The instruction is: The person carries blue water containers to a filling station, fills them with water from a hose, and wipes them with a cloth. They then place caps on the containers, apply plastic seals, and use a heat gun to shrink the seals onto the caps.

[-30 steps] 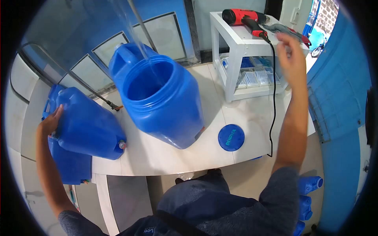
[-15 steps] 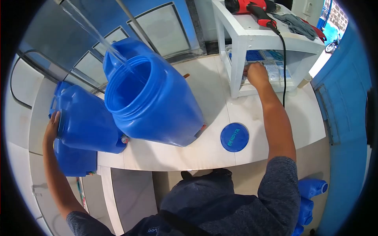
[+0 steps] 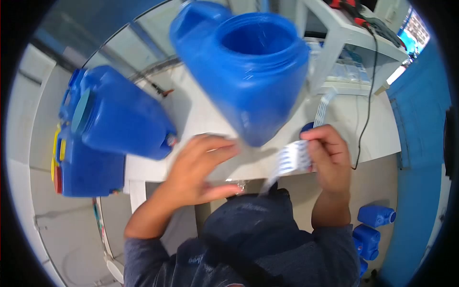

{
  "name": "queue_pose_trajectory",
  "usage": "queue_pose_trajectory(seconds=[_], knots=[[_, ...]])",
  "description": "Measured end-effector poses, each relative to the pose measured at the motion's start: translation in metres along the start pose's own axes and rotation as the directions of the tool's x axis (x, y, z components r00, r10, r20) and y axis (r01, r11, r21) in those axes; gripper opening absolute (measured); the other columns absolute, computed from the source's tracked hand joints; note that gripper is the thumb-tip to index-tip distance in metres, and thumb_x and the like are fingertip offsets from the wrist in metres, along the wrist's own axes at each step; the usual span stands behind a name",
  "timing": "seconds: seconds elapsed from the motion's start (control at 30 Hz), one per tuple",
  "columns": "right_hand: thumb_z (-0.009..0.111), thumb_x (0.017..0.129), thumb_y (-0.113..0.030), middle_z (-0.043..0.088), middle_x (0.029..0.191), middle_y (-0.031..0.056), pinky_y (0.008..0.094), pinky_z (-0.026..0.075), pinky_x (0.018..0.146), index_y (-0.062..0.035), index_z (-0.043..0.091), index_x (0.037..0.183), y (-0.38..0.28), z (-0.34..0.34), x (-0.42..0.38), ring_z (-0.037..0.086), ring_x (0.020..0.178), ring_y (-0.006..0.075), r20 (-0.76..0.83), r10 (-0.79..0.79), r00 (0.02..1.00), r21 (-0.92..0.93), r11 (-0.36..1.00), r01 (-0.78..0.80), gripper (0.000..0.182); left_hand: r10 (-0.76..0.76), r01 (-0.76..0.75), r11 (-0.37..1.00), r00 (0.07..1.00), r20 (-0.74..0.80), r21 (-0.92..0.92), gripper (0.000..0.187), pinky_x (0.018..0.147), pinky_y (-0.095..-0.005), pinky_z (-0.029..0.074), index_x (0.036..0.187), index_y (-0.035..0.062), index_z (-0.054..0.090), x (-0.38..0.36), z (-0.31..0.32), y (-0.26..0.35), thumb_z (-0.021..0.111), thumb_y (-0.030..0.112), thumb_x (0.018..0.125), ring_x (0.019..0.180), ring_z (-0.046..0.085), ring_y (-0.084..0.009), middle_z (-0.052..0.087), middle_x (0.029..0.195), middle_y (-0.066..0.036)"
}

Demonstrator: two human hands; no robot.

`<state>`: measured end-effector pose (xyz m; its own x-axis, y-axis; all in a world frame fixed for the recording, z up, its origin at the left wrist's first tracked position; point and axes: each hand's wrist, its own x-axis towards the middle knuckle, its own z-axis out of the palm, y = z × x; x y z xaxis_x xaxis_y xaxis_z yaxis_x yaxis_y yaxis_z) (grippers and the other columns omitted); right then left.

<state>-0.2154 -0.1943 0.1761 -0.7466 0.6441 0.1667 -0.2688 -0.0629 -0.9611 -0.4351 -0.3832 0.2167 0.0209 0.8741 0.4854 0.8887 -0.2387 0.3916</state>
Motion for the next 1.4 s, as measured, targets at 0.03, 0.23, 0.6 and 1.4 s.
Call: queue_pose_trajectory(seconds=[0.03, 0.23, 0.6, 1.4], knots=[[0.056, 0.100, -0.007, 0.064, 0.090, 0.0007, 0.0174, 0.039, 0.059, -0.0011, 0.062, 0.113, 0.005, 0.030, -0.001, 0.051, 0.070, 0.0008, 0.025, 0.012, 1.000, 0.006, 1.000, -0.012, 0.015, -0.001, -0.003, 0.997, 0.998, -0.057, -0.071, 0.072, 0.089, -0.0439, 0.050, 0.117, 0.0005, 0.062, -0.003, 0.011, 0.004, 0.091, 0.041, 0.065, 0.102, 0.065, -0.0361, 0.065, 0.117, -0.018], [0.059, 0.098, -0.006, 0.067, 0.091, 0.0042, 0.0209, 0.047, 0.064, -0.0010, 0.059, 0.110, 0.042, 0.160, 0.026, 0.059, 0.076, 0.0045, 0.131, -0.056, 0.990, 0.142, 0.989, 0.037, 0.012, -0.260, 0.248, 0.959, 0.962, -0.077, -0.139, 0.037, 0.081, -0.0446, 0.053, 0.113, -0.0011, 0.062, -0.058, -0.013, -0.016, 0.072, 0.016, 0.082, 0.091, 0.065, -0.0386, 0.066, 0.104, -0.022], [0.067, 0.094, -0.021, 0.068, 0.073, 0.0051, 0.0259, 0.047, 0.059, -0.0060, 0.070, 0.092, 0.098, 0.062, 0.022, 0.059, 0.062, 0.0117, -0.433, -0.364, 0.825, -0.686, 0.727, -0.039, 0.016, -0.663, 0.551, 0.484, 0.738, 0.127, -0.680, 0.032, 0.088, -0.0294, 0.049, 0.127, -0.0036, 0.059, -0.160, -0.047, -0.090, 0.047, 0.015, 0.104, 0.096, 0.065, -0.0143, 0.072, 0.102, -0.010], [0.076, 0.088, -0.030, 0.070, 0.105, 0.0150, 0.0295, 0.050, 0.085, 0.0047, 0.060, 0.116, 0.090, -0.261, 0.219, 0.066, 0.095, 0.0175, -0.387, -0.273, 0.881, -0.482, 0.874, 0.059, 0.048, -0.814, 0.743, 0.308, 0.529, 0.240, -0.594, 0.037, 0.090, -0.0331, 0.050, 0.129, -0.0068, 0.053, -0.072, 0.069, -0.047, 0.059, 0.015, 0.100, 0.096, 0.065, -0.0168, 0.069, 0.097, -0.009]])
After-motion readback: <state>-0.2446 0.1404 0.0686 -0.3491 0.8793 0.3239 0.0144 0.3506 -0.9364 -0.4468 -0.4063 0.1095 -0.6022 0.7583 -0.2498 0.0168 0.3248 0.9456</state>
